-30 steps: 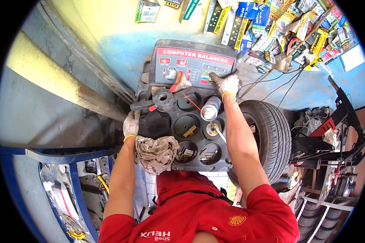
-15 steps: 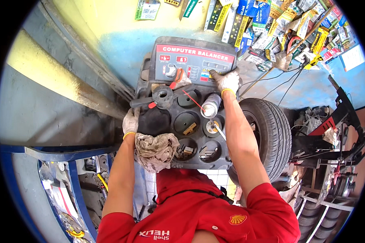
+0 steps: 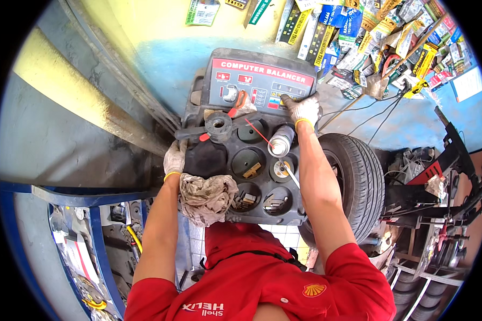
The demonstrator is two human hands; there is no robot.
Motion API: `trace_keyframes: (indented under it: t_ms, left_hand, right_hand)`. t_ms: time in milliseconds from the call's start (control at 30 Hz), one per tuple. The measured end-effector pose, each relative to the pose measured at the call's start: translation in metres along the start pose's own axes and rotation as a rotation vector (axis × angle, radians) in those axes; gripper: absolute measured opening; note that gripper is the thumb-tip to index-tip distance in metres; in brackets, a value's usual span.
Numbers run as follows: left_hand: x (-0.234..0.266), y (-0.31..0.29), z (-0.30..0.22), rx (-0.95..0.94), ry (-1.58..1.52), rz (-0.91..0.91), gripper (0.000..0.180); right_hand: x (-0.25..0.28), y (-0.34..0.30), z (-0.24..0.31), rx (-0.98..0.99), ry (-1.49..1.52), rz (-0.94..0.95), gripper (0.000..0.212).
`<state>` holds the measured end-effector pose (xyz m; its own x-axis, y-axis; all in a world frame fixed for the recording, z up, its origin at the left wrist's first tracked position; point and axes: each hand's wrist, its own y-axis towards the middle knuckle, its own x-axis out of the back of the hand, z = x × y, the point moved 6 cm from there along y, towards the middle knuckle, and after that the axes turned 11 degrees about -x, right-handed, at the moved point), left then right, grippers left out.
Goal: The person operates a computerized wheel balancer to balance a car tire. They mount the tire onto the balancer, input parameters into the control panel, and run the machine. The person then removes the tire, walks around the workshop, and returns to repeat the process with another tire.
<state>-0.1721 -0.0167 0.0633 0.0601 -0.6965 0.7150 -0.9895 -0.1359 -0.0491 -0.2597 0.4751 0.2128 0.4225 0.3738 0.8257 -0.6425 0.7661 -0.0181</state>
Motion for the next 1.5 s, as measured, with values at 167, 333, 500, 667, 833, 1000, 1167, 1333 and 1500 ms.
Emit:
trace_keyframes:
  t_ms: [167,333,500,667,833,1000,1167,1333,1500]
  left_hand:
    - [0.004,-0.003,-0.011,0.021,0.024,0.005,0.064]
    - [0.004,-0.005,-0.007,0.034,0.014,0.002,0.065]
    - [0.005,-0.005,-0.008,0.068,0.036,0.011,0.065]
    - [0.005,-0.005,-0.015,0.064,0.013,0.01,0.067]
    - [0.002,0.001,0.003,0.042,-0.007,0.007,0.069]
    - [-0.003,0.002,0.0,0.07,-0.03,0.034,0.071]
    - [0.001,0.0,0.0,0.045,-0.006,0.005,0.072]
    - [0.004,-0.005,-0.01,0.094,0.009,0.038,0.071]
    - [0.001,-0.003,0.005,0.041,-0.012,0.008,0.07]
  right_hand:
    - [0.0,0.0,0.0,-0.02,-0.017,-0.001,0.13]
    - [0.001,-0.002,0.001,-0.016,-0.019,0.012,0.13]
    - [0.007,0.0,0.001,0.007,-0.041,0.042,0.123]
    - [0.012,0.007,-0.006,0.058,-0.029,0.064,0.113]
    - [0.014,0.008,-0.006,0.09,-0.012,0.066,0.106]
    - [0.012,0.011,-0.014,0.085,-0.028,0.069,0.103]
    - [0.007,0.011,-0.015,0.086,-0.011,0.052,0.102]
    - [0.008,0.007,-0.012,0.05,0.015,0.017,0.101]
    - [0.007,0.001,-0.01,0.058,0.016,-0.027,0.1]
